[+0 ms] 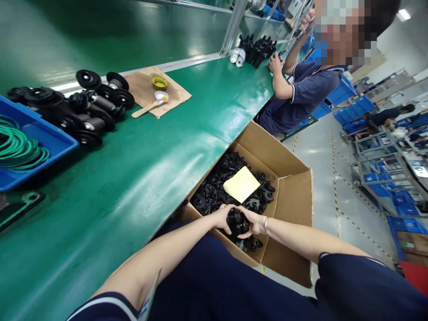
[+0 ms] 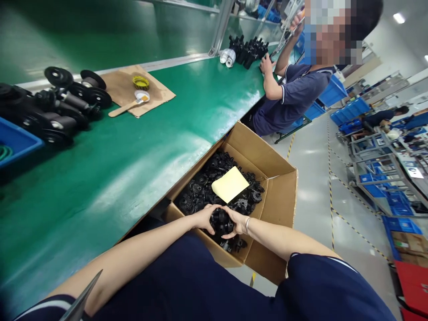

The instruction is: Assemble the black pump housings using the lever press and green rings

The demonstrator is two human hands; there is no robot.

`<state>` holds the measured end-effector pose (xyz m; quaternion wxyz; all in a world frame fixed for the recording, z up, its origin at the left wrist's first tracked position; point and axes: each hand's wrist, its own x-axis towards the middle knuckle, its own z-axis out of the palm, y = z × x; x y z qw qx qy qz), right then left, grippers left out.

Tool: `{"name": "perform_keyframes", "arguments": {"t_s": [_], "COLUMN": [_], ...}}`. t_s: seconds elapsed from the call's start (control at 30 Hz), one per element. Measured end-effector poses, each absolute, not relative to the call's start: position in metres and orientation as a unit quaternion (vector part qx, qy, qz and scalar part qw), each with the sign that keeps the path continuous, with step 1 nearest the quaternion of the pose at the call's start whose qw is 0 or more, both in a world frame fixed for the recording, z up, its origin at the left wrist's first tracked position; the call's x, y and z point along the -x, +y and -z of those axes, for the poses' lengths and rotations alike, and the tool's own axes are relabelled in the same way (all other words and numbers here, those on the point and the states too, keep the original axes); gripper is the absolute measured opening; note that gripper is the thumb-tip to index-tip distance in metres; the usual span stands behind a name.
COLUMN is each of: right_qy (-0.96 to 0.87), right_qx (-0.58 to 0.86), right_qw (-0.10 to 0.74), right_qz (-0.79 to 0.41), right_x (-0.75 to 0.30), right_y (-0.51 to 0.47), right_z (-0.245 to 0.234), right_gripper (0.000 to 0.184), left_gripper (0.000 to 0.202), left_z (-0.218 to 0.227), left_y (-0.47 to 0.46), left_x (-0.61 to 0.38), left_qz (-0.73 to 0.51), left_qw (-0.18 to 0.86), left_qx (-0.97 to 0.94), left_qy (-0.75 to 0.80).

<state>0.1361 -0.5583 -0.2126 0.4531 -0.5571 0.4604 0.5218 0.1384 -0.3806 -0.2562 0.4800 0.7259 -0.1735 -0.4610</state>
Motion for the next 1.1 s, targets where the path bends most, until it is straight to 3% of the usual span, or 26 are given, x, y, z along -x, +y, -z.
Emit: {"name": "perform_keyframes", "arguments": {"t_s": [0.13,0.3,0.5,0.57,0.7,0.83,0.97,1.1], "right_qy": [0.442,0.407,0.384,0.387,0.397,0.416,0.418,0.390], "right_qx": [0.576,0.625,0.646,0.645,0.655,0.676,0.688,0.704], "right_qw": [0.448,0.457,0.470,0.472,0.473,0.469,0.480,0.508], "right_qz": [-0.522,-0.485,-0.463,-0.460,-0.436,-0.387,-0.348,-0.306], "right_x": [-0.141,-0.127,-0.109,-0.105,-0.098,-0.097,-0.103,-0.106], "right_y": [-0.552,-0.550,-0.558,-0.558,-0.553,-0.545,-0.536,-0.530], "right_z": [0.210,0.208,0.207,0.210,0.217,0.216,0.200,0.165], "right_gripper": [0.047,0.049,0.075,0.075,0.055,0.041,0.037,0.034], "left_gripper": [0.129,0.153,0.165,0.164,0.159,0.141,0.124,0.120], "left_z": [0.255,0.252,0.248,0.247,0.247,0.246,0.235,0.212], "left_y": [-0.383,-0.385,-0.383,-0.382,-0.384,-0.388,-0.389,-0.389], "left_x": [-0.137,-0.133,-0.128,-0.129,-0.129,-0.125,-0.121,-0.117], "left_qz": [0.464,0.485,0.516,0.526,0.510,0.470,0.425,0.358], "left_qw": [0.474,0.429,0.391,0.389,0.414,0.465,0.523,0.573], "left_qx": [-0.730,-0.743,-0.741,-0.734,-0.734,-0.732,-0.720,-0.714], "left_qy": [-0.164,-0.170,-0.178,-0.178,-0.172,-0.164,-0.165,-0.184]}}
